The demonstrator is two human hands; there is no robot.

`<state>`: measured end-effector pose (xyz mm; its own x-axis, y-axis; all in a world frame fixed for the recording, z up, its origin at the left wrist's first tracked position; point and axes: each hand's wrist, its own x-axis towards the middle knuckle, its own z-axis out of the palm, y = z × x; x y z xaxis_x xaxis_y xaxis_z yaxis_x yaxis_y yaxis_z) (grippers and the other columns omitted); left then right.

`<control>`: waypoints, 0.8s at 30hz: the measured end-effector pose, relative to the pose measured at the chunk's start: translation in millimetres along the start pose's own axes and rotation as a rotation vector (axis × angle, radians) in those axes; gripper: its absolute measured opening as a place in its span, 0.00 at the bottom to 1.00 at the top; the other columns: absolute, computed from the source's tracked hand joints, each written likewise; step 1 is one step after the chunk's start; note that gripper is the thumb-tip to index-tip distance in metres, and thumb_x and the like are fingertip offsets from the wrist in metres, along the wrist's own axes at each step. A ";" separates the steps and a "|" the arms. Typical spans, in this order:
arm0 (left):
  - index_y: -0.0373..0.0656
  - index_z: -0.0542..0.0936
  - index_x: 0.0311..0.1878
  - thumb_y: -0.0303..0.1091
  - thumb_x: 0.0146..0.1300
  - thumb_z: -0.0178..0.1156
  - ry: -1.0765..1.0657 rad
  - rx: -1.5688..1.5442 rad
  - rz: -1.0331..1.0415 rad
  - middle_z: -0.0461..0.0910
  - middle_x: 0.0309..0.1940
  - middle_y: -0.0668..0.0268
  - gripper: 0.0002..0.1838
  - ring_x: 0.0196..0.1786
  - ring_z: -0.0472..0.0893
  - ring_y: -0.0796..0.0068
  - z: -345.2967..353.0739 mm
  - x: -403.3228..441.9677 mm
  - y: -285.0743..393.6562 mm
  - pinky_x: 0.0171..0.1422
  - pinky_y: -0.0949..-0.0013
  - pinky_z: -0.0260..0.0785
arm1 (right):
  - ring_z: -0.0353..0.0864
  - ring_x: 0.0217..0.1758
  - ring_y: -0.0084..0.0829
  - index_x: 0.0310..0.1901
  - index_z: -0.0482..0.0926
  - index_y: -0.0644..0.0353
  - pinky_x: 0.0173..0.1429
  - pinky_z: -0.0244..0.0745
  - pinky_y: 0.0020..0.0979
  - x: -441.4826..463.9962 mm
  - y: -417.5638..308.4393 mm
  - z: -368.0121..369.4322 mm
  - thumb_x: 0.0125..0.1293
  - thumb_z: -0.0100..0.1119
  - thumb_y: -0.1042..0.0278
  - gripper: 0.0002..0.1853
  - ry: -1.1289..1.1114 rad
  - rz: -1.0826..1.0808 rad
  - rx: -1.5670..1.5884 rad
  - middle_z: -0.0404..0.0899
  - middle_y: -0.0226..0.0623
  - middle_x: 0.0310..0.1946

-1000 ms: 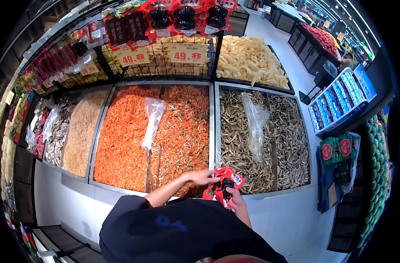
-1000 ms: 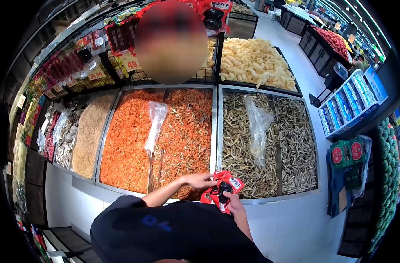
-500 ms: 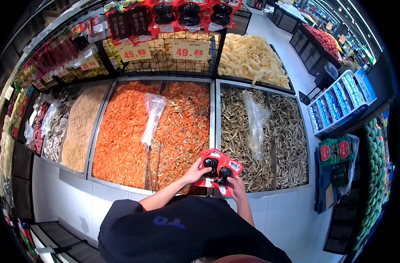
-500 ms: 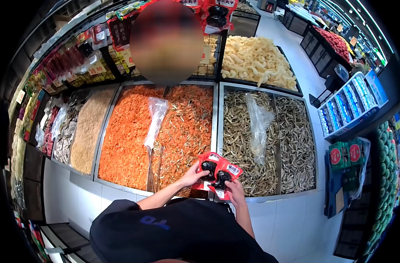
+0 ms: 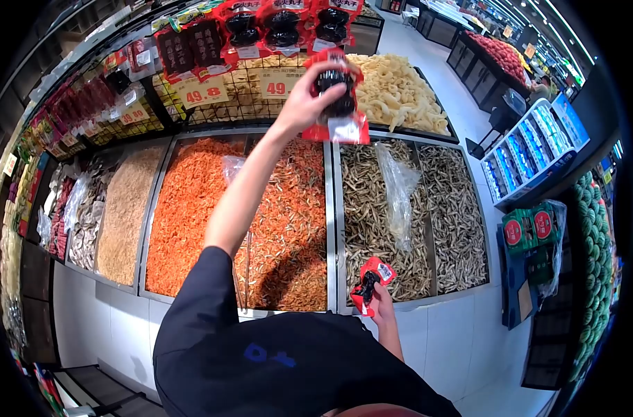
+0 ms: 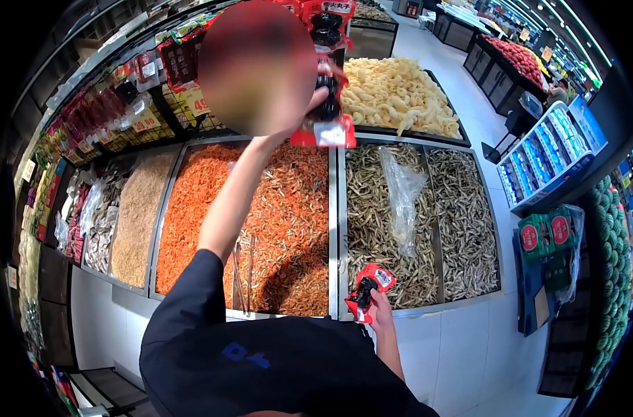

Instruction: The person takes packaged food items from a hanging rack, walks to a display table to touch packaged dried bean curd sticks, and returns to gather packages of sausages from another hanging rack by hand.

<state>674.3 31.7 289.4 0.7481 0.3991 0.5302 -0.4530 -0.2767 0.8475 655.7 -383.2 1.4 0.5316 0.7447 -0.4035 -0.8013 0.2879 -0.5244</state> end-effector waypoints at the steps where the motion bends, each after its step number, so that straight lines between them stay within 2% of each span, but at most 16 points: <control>1: 0.49 0.69 0.64 0.38 0.61 0.66 0.089 0.131 0.124 0.76 0.52 0.60 0.29 0.54 0.78 0.70 -3.1 24.2 -1.9 0.57 0.66 0.74 | 0.81 0.49 0.36 0.57 0.67 0.63 0.56 0.78 0.44 -0.1 -0.6 3.2 0.68 0.53 0.68 0.18 -0.010 0.006 -0.005 0.77 0.40 0.47; 3: 0.48 0.68 0.65 0.39 0.60 0.66 0.126 0.125 0.148 0.75 0.54 0.59 0.30 0.55 0.77 0.70 -9.1 58.7 5.3 0.58 0.67 0.74 | 0.81 0.49 0.36 0.57 0.67 0.63 0.55 0.79 0.44 -4.3 -0.9 10.4 0.68 0.53 0.68 0.18 -0.020 0.008 -0.009 0.77 0.40 0.47; 5: 0.45 0.69 0.64 0.40 0.58 0.68 0.170 0.186 0.291 0.79 0.48 0.59 0.32 0.50 0.80 0.73 -10.9 82.9 14.3 0.53 0.69 0.75 | 0.81 0.49 0.36 0.54 0.70 0.64 0.58 0.77 0.44 -6.8 -3.4 18.7 0.68 0.52 0.68 0.15 -0.027 0.010 -0.033 0.79 0.41 0.47; 7: 0.45 0.69 0.64 0.41 0.58 0.69 0.172 0.260 0.336 0.79 0.48 0.59 0.32 0.50 0.80 0.74 -14.2 99.0 17.8 0.53 0.70 0.75 | 0.81 0.48 0.36 0.54 0.71 0.64 0.58 0.77 0.44 -5.5 3.0 8.1 0.69 0.52 0.67 0.16 0.002 -0.010 -0.042 0.79 0.40 0.46; 8: 0.48 0.69 0.66 0.43 0.60 0.67 0.137 0.283 0.256 0.73 0.58 0.57 0.32 0.57 0.76 0.69 -19.5 107.0 16.2 0.59 0.68 0.72 | 0.81 0.48 0.36 0.54 0.71 0.64 0.58 0.76 0.44 -4.8 5.3 2.0 0.69 0.52 0.66 0.16 0.012 0.014 -0.026 0.79 0.40 0.46; 9: 0.48 0.69 0.66 0.43 0.60 0.67 0.135 0.283 0.258 0.73 0.58 0.57 0.32 0.57 0.76 0.69 -20.5 111.3 12.5 0.59 0.68 0.72 | 0.81 0.48 0.36 0.54 0.71 0.64 0.58 0.76 0.44 -3.3 6.5 -4.2 0.68 0.53 0.65 0.16 0.022 0.038 -0.009 0.79 0.40 0.46; 11: 0.49 0.68 0.67 0.44 0.60 0.67 0.214 0.534 0.402 0.73 0.59 0.58 0.33 0.57 0.76 0.69 -20.7 116.2 9.4 0.60 0.68 0.71 | 0.80 0.49 0.36 0.54 0.71 0.63 0.59 0.76 0.45 -4.4 6.1 -2.6 0.68 0.53 0.64 0.16 0.011 0.042 -0.015 0.79 0.40 0.46; 12: 0.51 0.67 0.68 0.44 0.59 0.67 0.133 0.366 0.258 0.73 0.59 0.58 0.34 0.58 0.76 0.69 -24.5 118.1 8.8 0.61 0.68 0.71 | 0.80 0.49 0.37 0.54 0.71 0.64 0.59 0.75 0.45 -2.5 8.5 -7.0 0.69 0.53 0.64 0.17 0.025 0.041 -0.009 0.79 0.41 0.46; 17: 0.54 0.67 0.68 0.44 0.59 0.68 0.081 0.316 0.194 0.73 0.59 0.58 0.34 0.58 0.76 0.70 -24.5 114.5 15.1 0.60 0.67 0.72 | 0.80 0.50 0.38 0.55 0.70 0.64 0.61 0.74 0.45 -1.5 4.5 -1.8 0.69 0.52 0.62 0.18 0.023 0.068 0.006 0.79 0.42 0.46; 18: 0.55 0.67 0.68 0.44 0.59 0.68 0.062 0.278 0.161 0.73 0.60 0.58 0.34 0.58 0.76 0.70 -26.1 113.7 15.7 0.59 0.67 0.72 | 0.81 0.48 0.36 0.54 0.71 0.65 0.58 0.76 0.44 -2.2 2.2 2.8 0.69 0.52 0.65 0.16 0.040 0.054 0.026 0.79 0.42 0.45; 19: 0.55 0.67 0.68 0.44 0.59 0.68 0.067 0.280 0.159 0.73 0.60 0.58 0.34 0.58 0.76 0.70 -30.6 115.7 11.0 0.59 0.67 0.72 | 0.82 0.46 0.35 0.53 0.72 0.65 0.55 0.79 0.43 -2.0 0.2 7.5 0.69 0.51 0.68 0.14 0.057 0.041 0.044 0.80 0.41 0.44; 22: 0.57 0.67 0.68 0.46 0.58 0.68 0.055 0.320 0.186 0.73 0.59 0.59 0.34 0.56 0.78 0.71 -40.0 122.5 -4.4 0.58 0.68 0.73 | 0.82 0.47 0.35 0.53 0.72 0.66 0.56 0.79 0.43 -1.0 -2.3 9.5 0.68 0.52 0.68 0.15 0.059 0.021 0.026 0.80 0.42 0.44; 24: 0.60 0.65 0.69 0.47 0.59 0.66 0.115 0.409 0.212 0.76 0.55 0.60 0.35 0.52 0.80 0.72 -37.6 127.6 -3.1 0.54 0.69 0.75 | 0.82 0.47 0.35 0.53 0.72 0.66 0.56 0.79 0.44 0.2 -5.1 11.9 0.68 0.52 0.68 0.15 0.058 0.019 0.035 0.80 0.42 0.44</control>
<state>752.9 116.4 355.4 0.5912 0.3843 0.7091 -0.3441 -0.6750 0.6527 656.6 -377.4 12.9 0.5307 0.7143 -0.4562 -0.8198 0.2960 -0.4902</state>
